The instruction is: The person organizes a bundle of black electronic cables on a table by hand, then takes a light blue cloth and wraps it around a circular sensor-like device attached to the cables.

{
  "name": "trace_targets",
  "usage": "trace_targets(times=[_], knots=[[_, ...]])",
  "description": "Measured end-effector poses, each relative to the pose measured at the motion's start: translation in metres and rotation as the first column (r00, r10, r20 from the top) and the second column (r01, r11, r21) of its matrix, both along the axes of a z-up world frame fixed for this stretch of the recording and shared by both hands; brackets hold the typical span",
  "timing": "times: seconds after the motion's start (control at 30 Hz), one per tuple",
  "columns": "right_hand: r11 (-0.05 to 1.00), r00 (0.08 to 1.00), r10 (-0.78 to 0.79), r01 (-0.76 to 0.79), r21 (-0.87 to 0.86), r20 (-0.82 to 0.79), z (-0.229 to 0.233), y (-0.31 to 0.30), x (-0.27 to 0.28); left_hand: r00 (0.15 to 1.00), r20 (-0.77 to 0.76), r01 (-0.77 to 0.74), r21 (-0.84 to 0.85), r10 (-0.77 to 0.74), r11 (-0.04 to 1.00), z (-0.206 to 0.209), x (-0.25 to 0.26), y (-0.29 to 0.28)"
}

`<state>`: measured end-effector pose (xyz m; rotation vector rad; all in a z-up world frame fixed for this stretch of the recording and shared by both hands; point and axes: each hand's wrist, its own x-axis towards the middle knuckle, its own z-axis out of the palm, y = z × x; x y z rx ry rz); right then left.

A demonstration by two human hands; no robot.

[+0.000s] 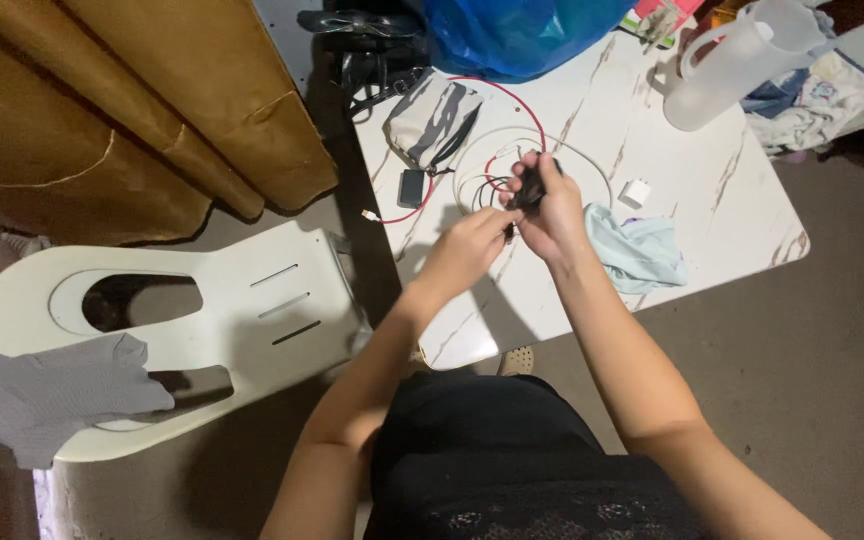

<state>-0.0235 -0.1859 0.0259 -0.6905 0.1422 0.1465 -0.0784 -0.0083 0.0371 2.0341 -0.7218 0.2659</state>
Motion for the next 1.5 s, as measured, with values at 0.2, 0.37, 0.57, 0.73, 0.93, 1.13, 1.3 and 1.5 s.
trace_targets(times=[0.2, 0.37, 0.57, 0.73, 0.93, 1.13, 1.3, 1.5], knots=[[0.979, 0.980, 0.113, -0.138, -0.147, -0.165, 0.006, -0.002, -0.016, 0.993, 0.105, 0.079, -0.287, -0.051, 0.955, 0.023, 0.011, -0.002], [0.984, 0.981, 0.171, -0.165, 0.071, -0.090, 0.002, -0.010, -0.023, 0.982, -0.167, -0.154, -0.408, 0.092, 0.900, 0.034, 0.015, -0.017], [0.943, 0.968, 0.235, -0.206, 0.262, -0.085, 0.006, -0.014, -0.020, 0.976, 0.096, -0.164, -0.262, 0.195, 0.951, 0.046, 0.016, -0.026], [0.906, 0.949, 0.306, -0.268, 0.328, -0.071, 0.014, -0.017, -0.012, 0.954, 0.225, -0.186, -0.080, 0.200, 0.979, 0.049, 0.007, -0.022], [0.889, 0.932, 0.359, -0.330, 0.316, -0.038, 0.016, -0.018, -0.009, 0.955, 0.237, -0.187, 0.025, 0.176, 0.982, 0.048, 0.004, -0.023], [0.919, 0.924, 0.370, -0.349, 0.180, -0.098, 0.014, -0.025, -0.010, 0.968, 0.222, -0.112, -0.031, 0.117, 0.993, 0.041, 0.002, -0.020], [0.907, 0.903, 0.404, -0.373, 0.197, -0.145, 0.010, -0.024, -0.009, 0.970, 0.160, -0.173, -0.067, 0.182, 0.983, 0.015, 0.005, -0.033], [0.956, 0.916, 0.292, -0.276, 0.097, -0.276, 0.003, -0.013, -0.011, 0.976, -0.043, -0.218, -0.205, 0.214, 0.954, -0.017, 0.005, -0.056]])
